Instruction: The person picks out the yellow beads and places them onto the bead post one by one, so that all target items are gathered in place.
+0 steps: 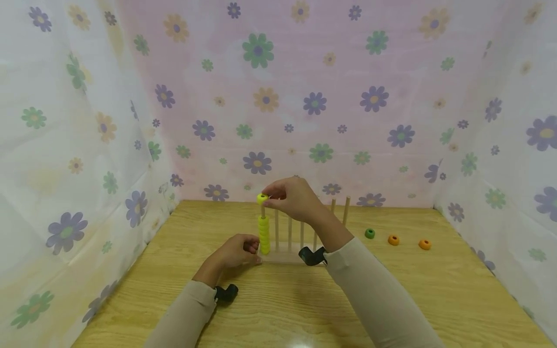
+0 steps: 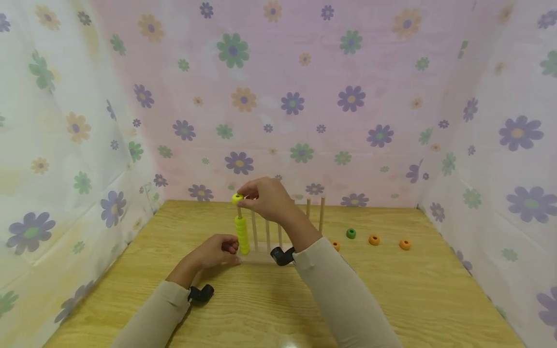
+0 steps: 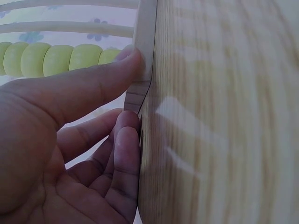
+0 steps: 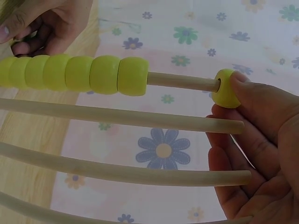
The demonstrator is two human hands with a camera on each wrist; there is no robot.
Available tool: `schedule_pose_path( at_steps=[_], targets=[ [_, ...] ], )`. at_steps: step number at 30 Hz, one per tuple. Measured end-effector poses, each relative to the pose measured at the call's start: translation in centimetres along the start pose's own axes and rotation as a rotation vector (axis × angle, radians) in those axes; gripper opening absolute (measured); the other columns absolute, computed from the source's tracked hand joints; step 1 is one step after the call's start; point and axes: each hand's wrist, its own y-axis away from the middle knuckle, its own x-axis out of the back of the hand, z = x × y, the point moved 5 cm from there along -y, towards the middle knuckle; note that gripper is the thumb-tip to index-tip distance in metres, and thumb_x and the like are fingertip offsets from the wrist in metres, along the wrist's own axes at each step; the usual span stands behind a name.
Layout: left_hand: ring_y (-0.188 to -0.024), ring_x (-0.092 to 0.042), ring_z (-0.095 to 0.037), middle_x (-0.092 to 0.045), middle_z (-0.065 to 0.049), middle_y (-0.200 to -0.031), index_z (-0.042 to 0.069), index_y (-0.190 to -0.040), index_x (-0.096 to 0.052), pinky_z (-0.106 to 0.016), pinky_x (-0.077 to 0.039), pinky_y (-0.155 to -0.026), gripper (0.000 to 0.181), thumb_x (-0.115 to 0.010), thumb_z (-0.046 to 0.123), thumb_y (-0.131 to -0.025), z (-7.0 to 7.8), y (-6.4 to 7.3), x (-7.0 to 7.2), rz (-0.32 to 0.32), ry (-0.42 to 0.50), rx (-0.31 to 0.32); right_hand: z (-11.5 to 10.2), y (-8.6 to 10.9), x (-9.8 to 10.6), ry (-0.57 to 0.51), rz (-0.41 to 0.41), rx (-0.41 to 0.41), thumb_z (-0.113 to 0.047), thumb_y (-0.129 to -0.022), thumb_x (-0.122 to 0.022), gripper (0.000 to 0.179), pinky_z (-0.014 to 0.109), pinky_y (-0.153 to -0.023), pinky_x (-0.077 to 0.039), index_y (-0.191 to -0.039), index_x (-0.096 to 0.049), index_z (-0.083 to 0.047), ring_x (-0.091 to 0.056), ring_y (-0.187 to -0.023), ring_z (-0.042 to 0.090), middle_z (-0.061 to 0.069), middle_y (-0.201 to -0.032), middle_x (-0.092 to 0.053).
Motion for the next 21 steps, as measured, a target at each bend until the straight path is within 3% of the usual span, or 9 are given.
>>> schedule_pose_path(
  at_steps=[21],
  targets=[
    [-0.096, -0.06, -0.017, -0.066, -0.003, -0.107, 0.008, -0.133, -0.066, -0.033, -0.053, -0.087, 0.05, -0.086, 0.017, -0.087, 0.28, 0.01, 0.05, 0.0, -0.029, -0.01, -0.14, 0.04, -0.17, 0.074, -0.01, 0.006, -0.027, -0.093, -0.081, 0.027, 0.03, -0.077, -0.058, -0.118, -0.078, -0.018, -0.068, -0.087, 0.008, -0.007, -0.104, -0.075]
  ],
)
